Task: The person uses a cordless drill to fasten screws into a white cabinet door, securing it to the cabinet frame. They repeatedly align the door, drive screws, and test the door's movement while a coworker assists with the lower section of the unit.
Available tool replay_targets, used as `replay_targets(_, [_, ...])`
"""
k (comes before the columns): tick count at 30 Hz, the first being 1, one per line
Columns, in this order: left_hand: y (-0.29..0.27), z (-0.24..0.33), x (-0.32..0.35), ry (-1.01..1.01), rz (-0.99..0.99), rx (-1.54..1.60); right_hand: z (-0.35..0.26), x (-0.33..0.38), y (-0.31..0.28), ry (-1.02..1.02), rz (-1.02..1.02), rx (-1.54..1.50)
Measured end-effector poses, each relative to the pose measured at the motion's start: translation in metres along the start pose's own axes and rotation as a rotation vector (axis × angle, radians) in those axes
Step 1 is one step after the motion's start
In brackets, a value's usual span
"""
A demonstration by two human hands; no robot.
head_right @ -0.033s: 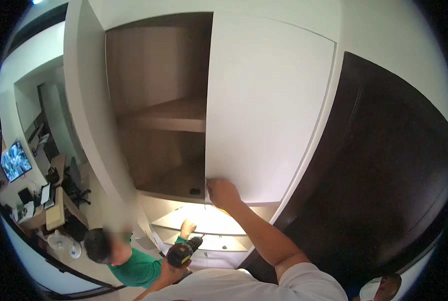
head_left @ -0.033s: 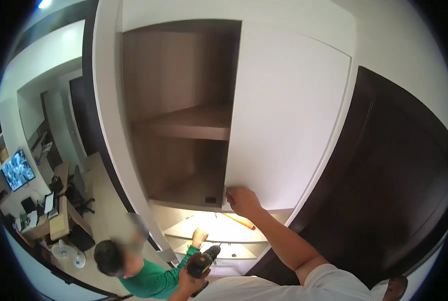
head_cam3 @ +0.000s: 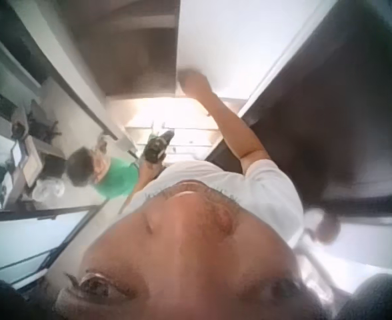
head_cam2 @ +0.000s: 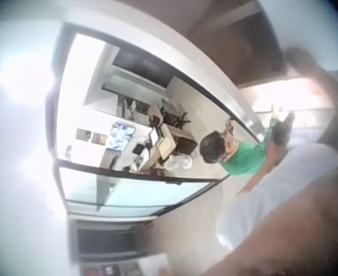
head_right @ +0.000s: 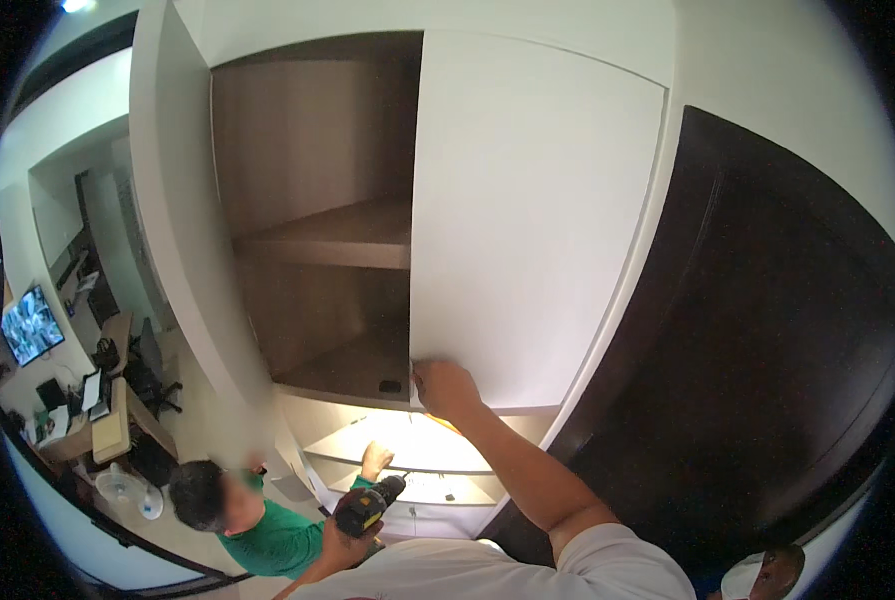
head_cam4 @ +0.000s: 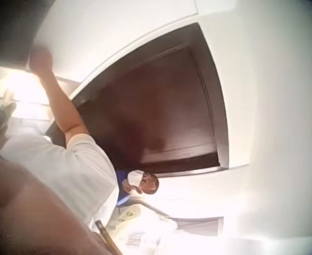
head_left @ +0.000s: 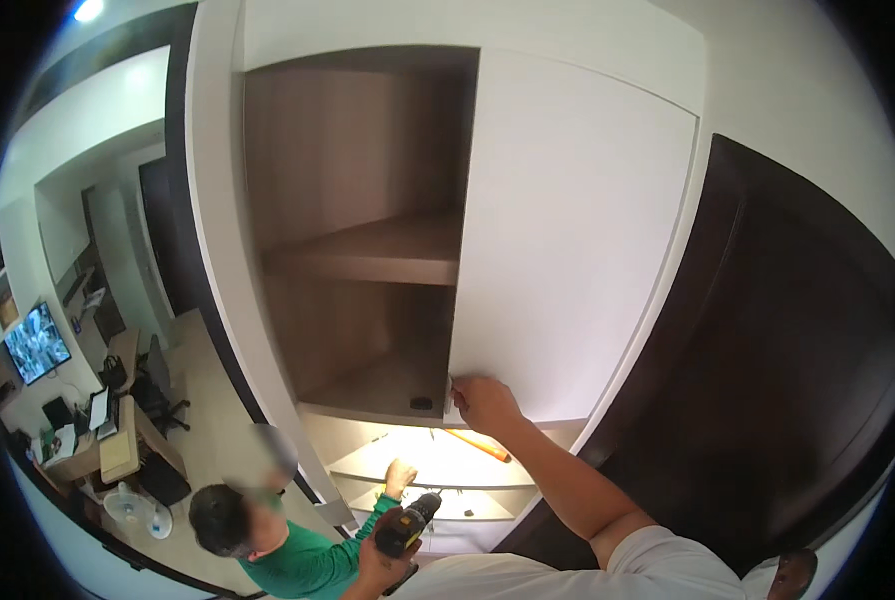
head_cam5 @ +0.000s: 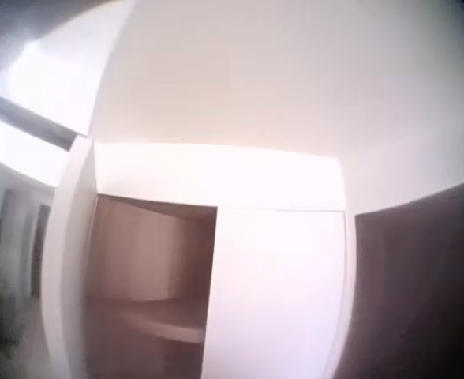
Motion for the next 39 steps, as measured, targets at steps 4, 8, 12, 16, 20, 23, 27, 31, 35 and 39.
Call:
replay_targets(4, [-0.005, -0.001, 0.002, 0.113, 0.061, -0.105, 0.001, -0.003, 0.002, 0.055, 0.046, -0.065])
replay_targets(8, [-0.006, -0.006, -0.001, 0.029, 0.07, 0.073, -0.003, -0.002, -0.008, 0.102, 0.058, -0.063])
replay_targets(12, [-0.005, 0.009, -0.01, 0.073, 0.073, 0.043, 0.007, 0.007, -0.01, 0.083, 0.122, -0.137])
replay_targets(16, [-0.003, -0.003, -0.012, 0.063, 0.061, -0.009, 0.005, 0.018, -0.02, 0.133, 0.159, -0.29])
replay_targets(20, [-0.005, -0.02, -0.007, 0.039, 0.077, 0.092, -0.001, 0.022, -0.025, 0.107, 0.229, -0.304])
replay_targets(23, [-0.004, -0.02, -0.004, 0.002, 0.058, 0.111, 0.002, 0.017, -0.021, 0.088, 0.273, -0.211])
replay_targets(27, [-0.001, -0.009, -0.008, -0.044, 0.011, 0.063, 0.01, 0.015, -0.013, 0.102, 0.341, -0.231])
replay_targets(31, [-0.004, -0.007, -0.011, 0.094, 0.065, -0.025, 0.011, 0.011, 0.002, 0.122, 0.362, -0.218])
replay_targets(35, [0.004, -0.04, -0.013, 0.009, 0.016, 0.068, 0.006, 0.008, -0.004, 0.143, 0.33, -0.195])
replay_targets(39, [0.012, -0.007, -0.011, -0.146, 0.0, 0.238, 0.005, 0.007, -0.01, 0.143, 0.305, -0.243])
Point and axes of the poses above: each hand's wrist, its own x-axis away from the middle knuckle, its own y-axis out of the palm, z = x × y, the point moved 8 cm from there along -x, towards the middle knuckle, and after that the axes turned 10 degrees about z, right-handed, at the moved point
